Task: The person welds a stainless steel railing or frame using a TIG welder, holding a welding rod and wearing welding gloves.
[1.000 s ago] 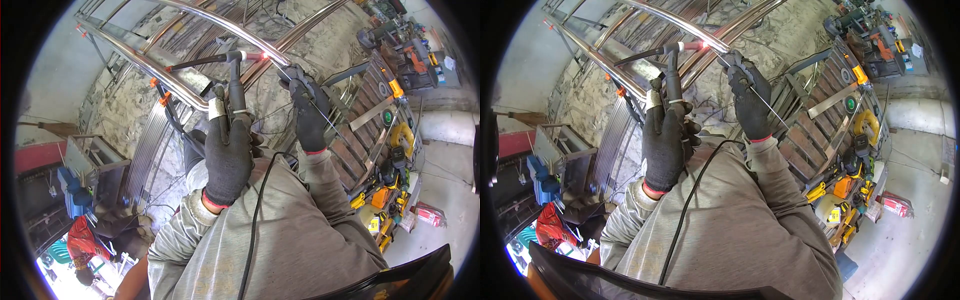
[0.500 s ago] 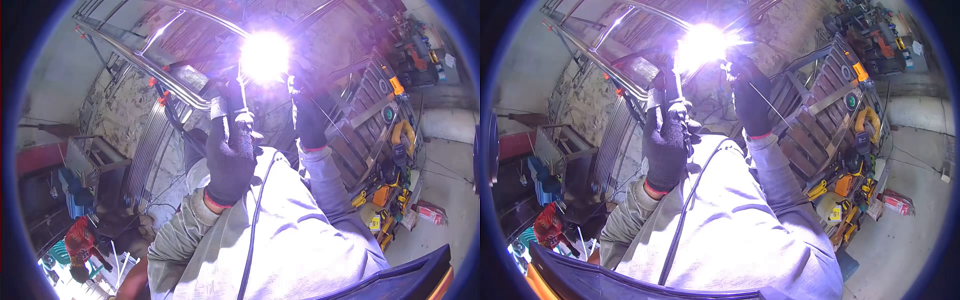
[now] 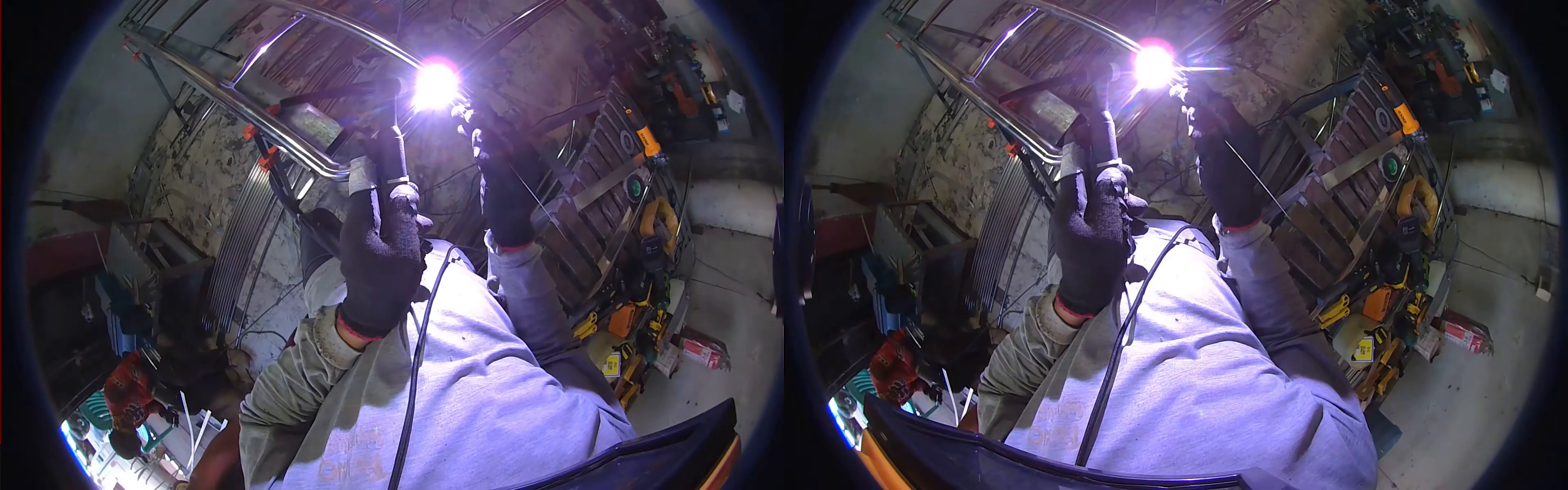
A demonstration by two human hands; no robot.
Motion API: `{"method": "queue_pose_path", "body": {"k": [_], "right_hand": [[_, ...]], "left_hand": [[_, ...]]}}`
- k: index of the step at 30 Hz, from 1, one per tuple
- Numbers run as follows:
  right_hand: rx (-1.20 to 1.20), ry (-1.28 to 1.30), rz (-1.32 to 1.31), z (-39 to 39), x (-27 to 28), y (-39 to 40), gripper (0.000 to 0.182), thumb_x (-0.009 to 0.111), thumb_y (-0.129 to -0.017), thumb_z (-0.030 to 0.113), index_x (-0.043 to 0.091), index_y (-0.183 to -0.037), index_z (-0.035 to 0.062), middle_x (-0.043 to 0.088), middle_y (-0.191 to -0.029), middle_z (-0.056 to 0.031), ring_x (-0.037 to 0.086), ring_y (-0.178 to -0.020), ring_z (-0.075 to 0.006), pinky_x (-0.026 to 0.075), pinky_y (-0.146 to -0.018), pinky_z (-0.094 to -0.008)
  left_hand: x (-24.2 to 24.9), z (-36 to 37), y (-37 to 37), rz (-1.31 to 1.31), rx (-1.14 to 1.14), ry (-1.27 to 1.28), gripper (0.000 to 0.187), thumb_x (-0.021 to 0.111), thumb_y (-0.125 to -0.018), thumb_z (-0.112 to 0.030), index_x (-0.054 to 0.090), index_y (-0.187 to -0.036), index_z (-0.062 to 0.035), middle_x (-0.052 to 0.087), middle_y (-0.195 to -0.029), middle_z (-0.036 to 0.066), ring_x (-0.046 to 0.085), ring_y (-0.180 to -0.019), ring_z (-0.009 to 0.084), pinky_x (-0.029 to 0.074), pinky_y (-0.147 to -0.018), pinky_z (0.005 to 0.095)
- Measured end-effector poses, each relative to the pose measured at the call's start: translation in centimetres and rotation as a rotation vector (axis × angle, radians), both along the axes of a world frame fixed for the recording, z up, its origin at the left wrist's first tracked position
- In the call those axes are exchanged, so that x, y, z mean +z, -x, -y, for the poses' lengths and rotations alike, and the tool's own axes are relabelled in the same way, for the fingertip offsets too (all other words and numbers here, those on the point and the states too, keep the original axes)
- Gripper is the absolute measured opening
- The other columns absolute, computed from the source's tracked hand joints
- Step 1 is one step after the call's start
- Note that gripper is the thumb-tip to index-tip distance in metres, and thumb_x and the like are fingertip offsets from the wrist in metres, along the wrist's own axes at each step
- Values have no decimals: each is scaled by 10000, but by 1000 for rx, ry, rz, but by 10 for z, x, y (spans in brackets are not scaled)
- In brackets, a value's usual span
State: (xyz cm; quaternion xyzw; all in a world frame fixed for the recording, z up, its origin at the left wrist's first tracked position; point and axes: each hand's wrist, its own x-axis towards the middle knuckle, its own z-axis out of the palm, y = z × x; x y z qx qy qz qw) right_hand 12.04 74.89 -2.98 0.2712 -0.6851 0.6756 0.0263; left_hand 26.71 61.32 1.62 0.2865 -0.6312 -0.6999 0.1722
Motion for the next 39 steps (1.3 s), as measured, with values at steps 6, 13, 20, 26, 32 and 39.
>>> {"method": "queue_pose_path", "body": {"k": [6,13,20,26,32,39], "right_hand": [[-58,-103,-57,9,2,-7,396,620,-1114,195,639,-1442,-26,728,-1260,-48,611,-983,-61,507,-816,-247],[110,384,453,5,-15,-7,345,620,-1119,141,645,-1419,-28,725,-1280,-87,673,-1100,-134,557,-981,-299],[33,176,248,14,18,-17,287,633,-1115,145,676,-1338,-31,748,-1325,-147,706,-1210,-192,548,-1027,-343],[-41,34,195,11,22,-19,267,651,-1115,154,678,-1297,-40,795,-1187,-146,727,-1150,-183,544,-960,-312],[-38,59,160,11,18,-15,322,647,-1117,145,655,-1373,-51,780,-1200,-150,731,-1155,-205,542,-935,-306],[-30,99,155,12,17,-14,340,642,-1117,136,642,-1396,-60,775,-1208,-157,738,-1161,-228,553,-958,-332]], "left_hand": [[10,6,-2,56,-36,-104,180,595,-1122,-158,643,-1204,-5,730,-918,82,716,-717,126,534,-577,287],[26,8,1,78,1,-274,251,611,-1099,-204,628,-1227,11,733,-883,118,710,-704,143,554,-576,300],[7,14,1,-87,-30,314,155,602,-1048,-38,663,-1181,12,656,-909,126,680,-682,196,520,-556,348],[8,19,-1,-44,-79,54,132,590,-1047,-37,663,-1132,32,639,-875,126,663,-651,195,511,-540,351],[24,20,2,99,-13,-277,263,602,-1083,-187,655,-1092,70,667,-739,96,652,-589,143,519,-529,324],[25,18,4,138,-11,-275,244,606,-1078,-172,653,-1101,67,665,-738,97,660,-587,149,519,-519,320]]}}
